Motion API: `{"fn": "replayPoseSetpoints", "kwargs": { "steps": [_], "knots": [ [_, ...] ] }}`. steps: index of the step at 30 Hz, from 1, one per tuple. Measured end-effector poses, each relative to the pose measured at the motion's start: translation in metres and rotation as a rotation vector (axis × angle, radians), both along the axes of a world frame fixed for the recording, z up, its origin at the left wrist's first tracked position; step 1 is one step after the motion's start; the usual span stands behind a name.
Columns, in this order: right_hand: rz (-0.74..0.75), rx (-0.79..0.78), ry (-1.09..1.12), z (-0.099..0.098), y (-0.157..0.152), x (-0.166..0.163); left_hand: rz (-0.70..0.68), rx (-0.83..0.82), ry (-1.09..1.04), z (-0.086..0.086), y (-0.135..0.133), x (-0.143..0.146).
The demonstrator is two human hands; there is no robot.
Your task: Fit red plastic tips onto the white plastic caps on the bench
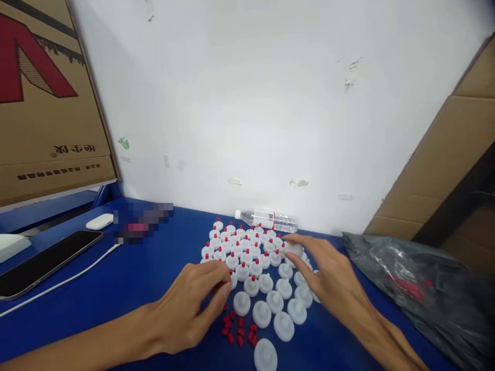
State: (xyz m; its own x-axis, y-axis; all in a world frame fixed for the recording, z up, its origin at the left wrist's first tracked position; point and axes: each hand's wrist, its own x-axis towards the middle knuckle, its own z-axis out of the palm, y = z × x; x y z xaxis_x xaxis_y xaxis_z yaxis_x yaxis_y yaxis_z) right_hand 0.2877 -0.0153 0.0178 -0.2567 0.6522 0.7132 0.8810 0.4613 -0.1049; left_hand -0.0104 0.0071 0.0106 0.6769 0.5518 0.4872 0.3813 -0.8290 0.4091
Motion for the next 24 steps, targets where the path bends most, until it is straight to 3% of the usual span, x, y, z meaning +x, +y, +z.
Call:
{"fn": "replayPoseSetpoints", "kwargs": {
  "steps": [5,15,21,24],
  "knots": [
    [0.061,-0.191,0.023,-0.013,0.000,-0.015,0.052,0.042,0.138,-0.007,-0.004,0.003],
    [0.088,-0.269,-0.023,-0.024,0.008,-0.016,0.053,0.032,0.269,-0.012,-0.001,0.003],
    [0.059,-0.208,-0.028,-0.014,0.003,-0.019,0.046,0.016,0.260,-0.009,-0.002,0.003],
    [0.144,-0.259,-0.005,-0.004,-0.005,-0.025,0.059,0.027,0.249,-0.009,-0.001,0.003]
  ]
}}
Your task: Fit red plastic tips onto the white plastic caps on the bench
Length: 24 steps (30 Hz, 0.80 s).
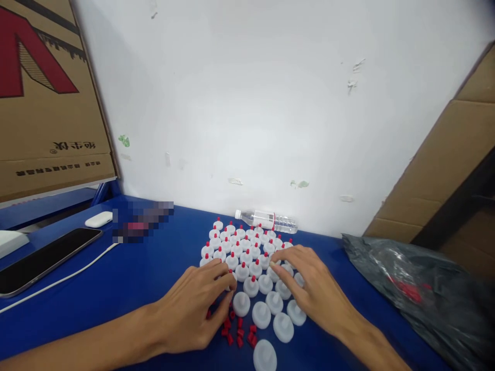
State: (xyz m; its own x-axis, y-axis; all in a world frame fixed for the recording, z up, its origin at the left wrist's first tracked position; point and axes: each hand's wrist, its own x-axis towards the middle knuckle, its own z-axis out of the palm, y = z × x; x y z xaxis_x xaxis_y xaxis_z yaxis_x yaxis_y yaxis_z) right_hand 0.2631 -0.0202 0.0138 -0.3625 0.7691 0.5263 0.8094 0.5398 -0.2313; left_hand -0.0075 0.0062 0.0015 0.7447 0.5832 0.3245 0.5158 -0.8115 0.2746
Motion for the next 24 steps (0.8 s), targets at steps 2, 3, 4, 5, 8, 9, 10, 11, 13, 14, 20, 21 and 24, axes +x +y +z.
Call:
{"fn": "replayPoseSetpoints", "kwargs": {
  "steps": [2,3,4,5,8,9,10,11,13,14,20,21,24],
  "knots": [
    [0.098,-0.072,0.001,0.004,-0.006,-0.007,0.006,0.017,-0.019,-0.001,0.001,0.000],
    [0.137,-0.102,-0.007,0.005,-0.008,-0.011,0.008,0.027,-0.033,-0.002,0.002,-0.001],
    [0.163,-0.127,-0.019,0.004,-0.011,-0.015,0.008,0.033,-0.046,-0.003,0.003,-0.001],
    [0.177,-0.148,-0.035,0.003,-0.012,-0.019,0.007,0.038,-0.058,-0.004,0.003,-0.001],
    [0.199,-0.172,-0.064,-0.001,-0.015,-0.025,0.010,0.041,-0.085,-0.005,0.004,-0.001],
    [0.202,-0.158,-0.050,-0.001,-0.015,-0.026,0.013,0.039,-0.095,-0.005,0.004,-0.001],
    [0.201,-0.130,-0.023,-0.002,-0.015,-0.025,0.015,0.036,-0.105,-0.005,0.004,-0.001],
    [0.195,-0.092,0.011,-0.002,-0.015,-0.024,0.021,0.032,-0.120,-0.004,0.003,-0.001],
    [0.158,-0.010,0.086,-0.001,-0.015,-0.021,0.029,0.028,-0.146,-0.002,0.002,-0.001],
    [0.135,0.023,0.112,-0.001,-0.015,-0.020,0.030,0.031,-0.154,-0.002,0.001,-0.001],
    [0.255,0.191,0.022,0.000,-0.020,-0.036,0.028,0.062,-0.130,-0.003,-0.001,-0.001],
    [0.290,0.212,0.009,0.000,-0.021,-0.040,0.020,0.059,-0.117,-0.004,0.000,-0.001],
    [0.352,0.268,-0.021,-0.002,-0.022,-0.050,-0.023,0.057,-0.062,-0.007,0.001,-0.001]
  ]
}}
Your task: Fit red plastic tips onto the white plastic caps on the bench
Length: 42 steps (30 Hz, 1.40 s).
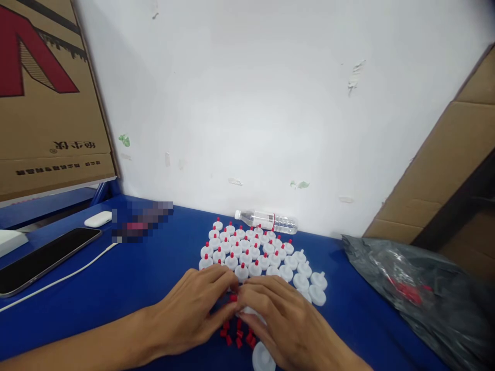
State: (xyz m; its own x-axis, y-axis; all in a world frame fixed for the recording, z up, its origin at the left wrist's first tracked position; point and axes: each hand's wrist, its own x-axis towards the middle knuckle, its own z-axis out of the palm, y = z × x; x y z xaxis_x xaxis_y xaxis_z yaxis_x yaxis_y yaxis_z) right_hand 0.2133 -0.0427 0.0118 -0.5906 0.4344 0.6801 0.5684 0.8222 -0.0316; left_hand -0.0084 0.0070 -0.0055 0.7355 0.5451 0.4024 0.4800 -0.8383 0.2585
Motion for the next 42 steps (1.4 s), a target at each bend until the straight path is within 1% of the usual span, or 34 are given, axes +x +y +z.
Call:
{"fn": "replayPoseSetpoints", "kwargs": {
  "steps": [3,5,8,11,13,15,16,17,18,20,21,23,25,28,31,34,37,42],
  "knots": [
    [0.012,0.049,-0.019,-0.001,0.001,-0.001,-0.062,0.015,0.056,0.001,0.000,0.000],
    [0.012,0.065,-0.038,0.000,0.002,-0.001,-0.099,0.014,0.040,0.003,-0.001,0.000],
    [0.018,0.123,-0.066,0.005,0.002,-0.004,-0.106,-0.009,-0.097,0.003,-0.007,0.000],
    [-0.008,0.199,-0.080,0.011,0.001,-0.005,-0.069,-0.037,-0.261,0.000,-0.010,-0.001],
    [-0.048,0.253,-0.111,0.012,0.003,0.003,-0.030,-0.107,-0.322,0.001,-0.008,-0.002],
    [-0.113,0.263,-0.147,0.012,0.007,0.020,-0.006,-0.230,-0.343,0.007,-0.003,-0.004],
    [-0.166,0.239,-0.135,0.012,0.009,0.031,-0.005,-0.290,-0.342,0.012,0.001,-0.005],
    [-0.225,0.170,-0.111,0.011,0.012,0.040,0.000,-0.318,-0.350,0.016,0.004,-0.005],
    [-0.280,0.087,-0.053,0.010,0.014,0.049,0.000,-0.306,-0.349,0.020,0.006,-0.006],
    [-0.347,-0.082,0.035,0.009,0.017,0.058,-0.007,-0.214,-0.303,0.023,0.007,-0.005],
    [-0.346,-0.146,0.050,0.007,0.017,0.058,-0.012,-0.151,-0.250,0.022,0.006,-0.005],
    [-0.295,-0.227,0.023,0.005,0.016,0.052,-0.008,-0.045,-0.123,0.018,0.002,-0.003],
    [-0.226,-0.267,-0.012,0.002,0.013,0.040,0.007,0.004,-0.016,0.013,-0.002,-0.001],
    [-0.158,-0.326,-0.040,-0.002,0.009,0.026,0.023,-0.009,0.074,0.008,-0.004,0.001],
    [-0.135,-0.376,-0.086,-0.003,0.008,0.021,0.043,-0.025,0.124,0.009,-0.003,0.001],
    [-0.140,-0.393,-0.106,-0.001,0.009,0.023,0.056,-0.033,0.174,0.011,-0.002,0.001],
    [-0.154,-0.404,-0.104,0.001,0.009,0.025,0.070,-0.041,0.189,0.012,-0.003,0.001],
    [-0.171,-0.507,-0.159,0.005,0.004,0.024,0.127,-0.038,0.113,0.011,0.002,0.001]
  ]
}}
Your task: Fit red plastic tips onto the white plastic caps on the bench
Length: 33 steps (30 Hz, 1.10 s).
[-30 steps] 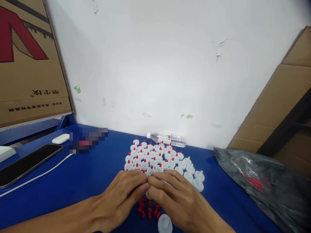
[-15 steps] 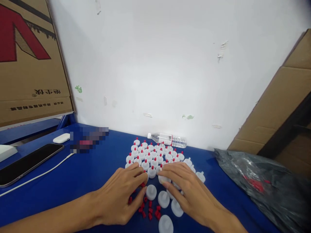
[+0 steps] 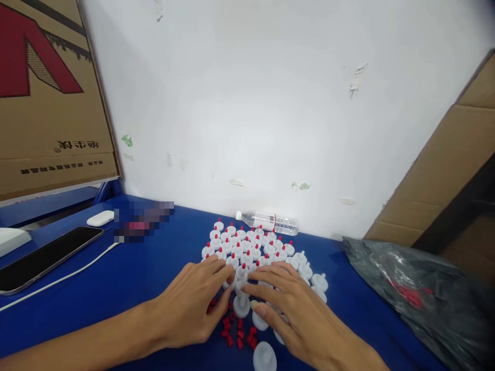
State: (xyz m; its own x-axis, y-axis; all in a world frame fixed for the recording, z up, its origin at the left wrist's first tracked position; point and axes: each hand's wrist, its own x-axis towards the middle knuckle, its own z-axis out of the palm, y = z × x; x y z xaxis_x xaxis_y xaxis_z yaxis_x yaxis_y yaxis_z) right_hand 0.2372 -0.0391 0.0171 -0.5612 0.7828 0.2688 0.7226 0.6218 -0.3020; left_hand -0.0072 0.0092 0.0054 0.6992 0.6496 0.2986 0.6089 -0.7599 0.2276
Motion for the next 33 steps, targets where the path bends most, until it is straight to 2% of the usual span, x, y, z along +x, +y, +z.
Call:
{"fn": "replayPoseSetpoints", "kwargs": {
  "steps": [5,11,15,19,24,30,33],
  "knots": [
    [-0.007,-0.046,-0.034,0.001,0.000,-0.002,0.086,0.009,-0.073,-0.009,0.011,-0.002],
    [-0.025,0.025,-0.050,0.000,0.003,-0.001,0.076,-0.019,-0.007,-0.013,0.016,-0.001],
    [-0.045,0.109,-0.034,-0.001,0.002,0.001,0.064,-0.016,-0.057,-0.012,0.016,-0.001],
    [-0.023,0.249,0.033,-0.002,-0.001,-0.002,-0.031,-0.017,-0.248,-0.008,0.009,-0.002],
    [0.026,0.326,0.152,-0.007,-0.001,-0.017,-0.176,0.025,-0.430,-0.005,-0.003,-0.002],
    [0.047,0.435,0.183,-0.009,0.000,-0.025,-0.150,0.065,-0.270,-0.008,-0.003,-0.001],
    [0.065,0.492,0.133,-0.011,-0.001,-0.024,-0.198,0.084,-0.166,-0.006,-0.004,0.000]
  ]
}}
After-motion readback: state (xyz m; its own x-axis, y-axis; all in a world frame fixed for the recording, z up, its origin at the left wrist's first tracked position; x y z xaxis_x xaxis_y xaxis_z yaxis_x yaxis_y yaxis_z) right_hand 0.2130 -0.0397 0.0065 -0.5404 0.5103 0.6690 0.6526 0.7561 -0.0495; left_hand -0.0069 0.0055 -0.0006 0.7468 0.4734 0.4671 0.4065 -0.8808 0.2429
